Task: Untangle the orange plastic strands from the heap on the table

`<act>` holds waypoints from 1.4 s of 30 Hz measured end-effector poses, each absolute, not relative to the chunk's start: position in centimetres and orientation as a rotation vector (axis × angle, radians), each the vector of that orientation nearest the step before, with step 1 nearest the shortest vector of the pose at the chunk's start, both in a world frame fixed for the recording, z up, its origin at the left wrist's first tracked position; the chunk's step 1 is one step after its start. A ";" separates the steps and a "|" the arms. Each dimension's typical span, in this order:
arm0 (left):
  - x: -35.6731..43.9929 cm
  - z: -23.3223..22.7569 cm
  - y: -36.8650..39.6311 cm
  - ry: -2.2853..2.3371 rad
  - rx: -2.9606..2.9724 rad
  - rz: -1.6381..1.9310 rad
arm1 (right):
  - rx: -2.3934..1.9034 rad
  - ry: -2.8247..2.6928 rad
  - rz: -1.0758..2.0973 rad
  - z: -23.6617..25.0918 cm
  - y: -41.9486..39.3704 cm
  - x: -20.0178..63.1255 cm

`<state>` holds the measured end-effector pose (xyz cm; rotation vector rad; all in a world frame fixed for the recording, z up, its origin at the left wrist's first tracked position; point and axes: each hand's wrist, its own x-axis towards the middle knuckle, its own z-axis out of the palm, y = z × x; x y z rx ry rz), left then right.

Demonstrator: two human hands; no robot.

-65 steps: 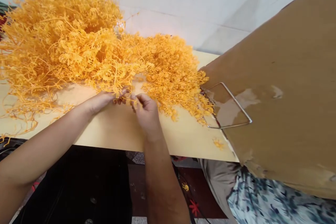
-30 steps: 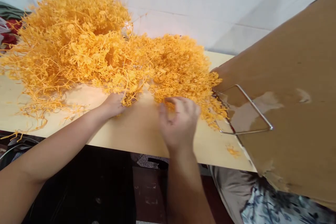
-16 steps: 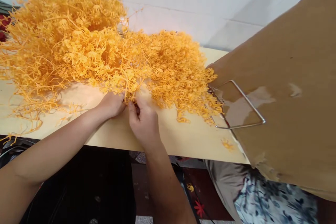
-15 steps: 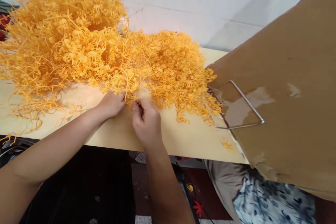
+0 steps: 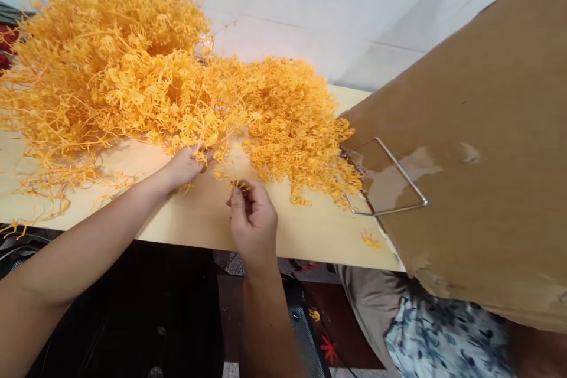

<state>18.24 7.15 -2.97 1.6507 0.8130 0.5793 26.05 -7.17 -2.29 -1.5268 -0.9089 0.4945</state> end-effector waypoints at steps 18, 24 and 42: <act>15.7 -0.5 6.8 0.428 1.444 0.361 | -1.622 -1.121 0.557 -3.5 -5.7 25.5; 15.9 -0.7 6.8 0.445 1.457 0.391 | -1.558 -1.041 0.657 -3.7 -5.8 25.7; 16.7 -1.7 7.2 0.421 1.182 0.474 | -1.320 -0.630 0.692 -4.1 -5.1 26.0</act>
